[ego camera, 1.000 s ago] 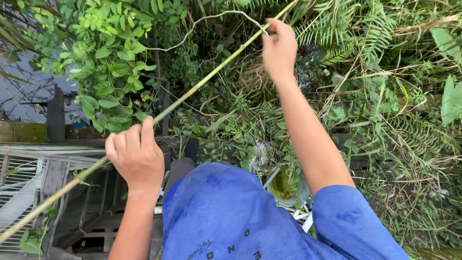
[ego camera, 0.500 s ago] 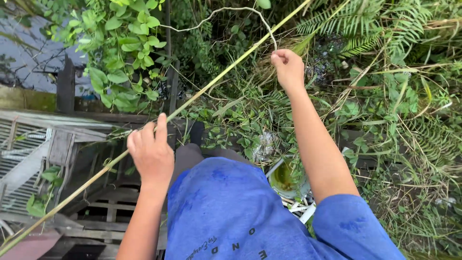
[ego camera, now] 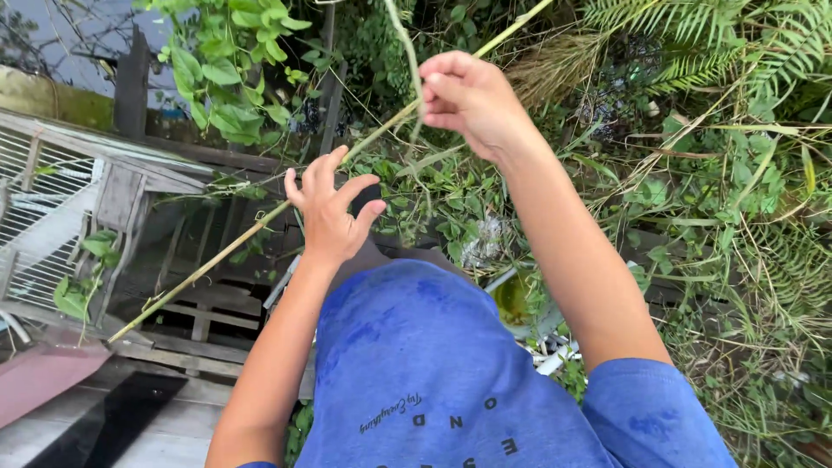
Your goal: Harvesting small seeds or plant parts from tall grass by hand in an outdoor garden setting.
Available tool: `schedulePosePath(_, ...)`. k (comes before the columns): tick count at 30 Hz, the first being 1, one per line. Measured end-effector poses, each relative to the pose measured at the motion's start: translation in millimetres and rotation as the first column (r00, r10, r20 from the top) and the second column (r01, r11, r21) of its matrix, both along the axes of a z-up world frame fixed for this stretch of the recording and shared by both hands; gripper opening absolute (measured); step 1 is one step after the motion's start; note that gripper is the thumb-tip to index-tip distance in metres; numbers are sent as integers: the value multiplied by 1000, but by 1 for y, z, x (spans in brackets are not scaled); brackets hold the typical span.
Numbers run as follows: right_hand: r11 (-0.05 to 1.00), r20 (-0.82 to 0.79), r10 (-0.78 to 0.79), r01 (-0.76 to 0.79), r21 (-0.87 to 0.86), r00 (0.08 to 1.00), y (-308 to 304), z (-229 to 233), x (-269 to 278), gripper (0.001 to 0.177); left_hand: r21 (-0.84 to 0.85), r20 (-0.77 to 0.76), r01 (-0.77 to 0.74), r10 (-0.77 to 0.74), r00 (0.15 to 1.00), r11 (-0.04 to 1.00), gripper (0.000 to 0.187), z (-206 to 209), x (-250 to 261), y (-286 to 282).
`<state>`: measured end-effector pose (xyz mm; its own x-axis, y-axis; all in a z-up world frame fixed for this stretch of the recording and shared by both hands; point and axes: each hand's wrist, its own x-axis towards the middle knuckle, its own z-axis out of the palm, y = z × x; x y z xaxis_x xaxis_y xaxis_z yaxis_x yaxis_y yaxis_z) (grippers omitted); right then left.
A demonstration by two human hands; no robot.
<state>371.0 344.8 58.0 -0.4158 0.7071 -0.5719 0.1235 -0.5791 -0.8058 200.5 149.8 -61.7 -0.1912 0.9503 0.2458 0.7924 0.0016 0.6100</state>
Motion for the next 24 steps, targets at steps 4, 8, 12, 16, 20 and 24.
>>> schedulePosePath(4,996,-123,87,-87,9,989,-14,-20,-20,10,-60,-10,25,-25,1000,998,56,0,6,-1)
schedulePosePath(8,991,-269,120,-130,-18,956,-36,-37,-29,10,-99,34,0,3,999,995,35,0,12,0)
schedulePosePath(12,990,-360,138,-126,56,923,-50,-57,-18,23,-47,75,-16,19,997,999,27,-18,9,-5)
schedulePosePath(16,996,-499,16,-56,-65,866,-61,-85,-11,28,-30,86,-34,36,996,999,25,-19,1,-5)
schedulePosePath(20,993,-583,-27,-45,-108,812,-64,-93,-13,31,35,73,-15,13,997,999,30,-15,-2,-8)
schedulePosePath(24,996,-386,9,-45,-82,922,-68,-113,-6,24,55,76,-13,9,997,998,33,-12,-10,-11)
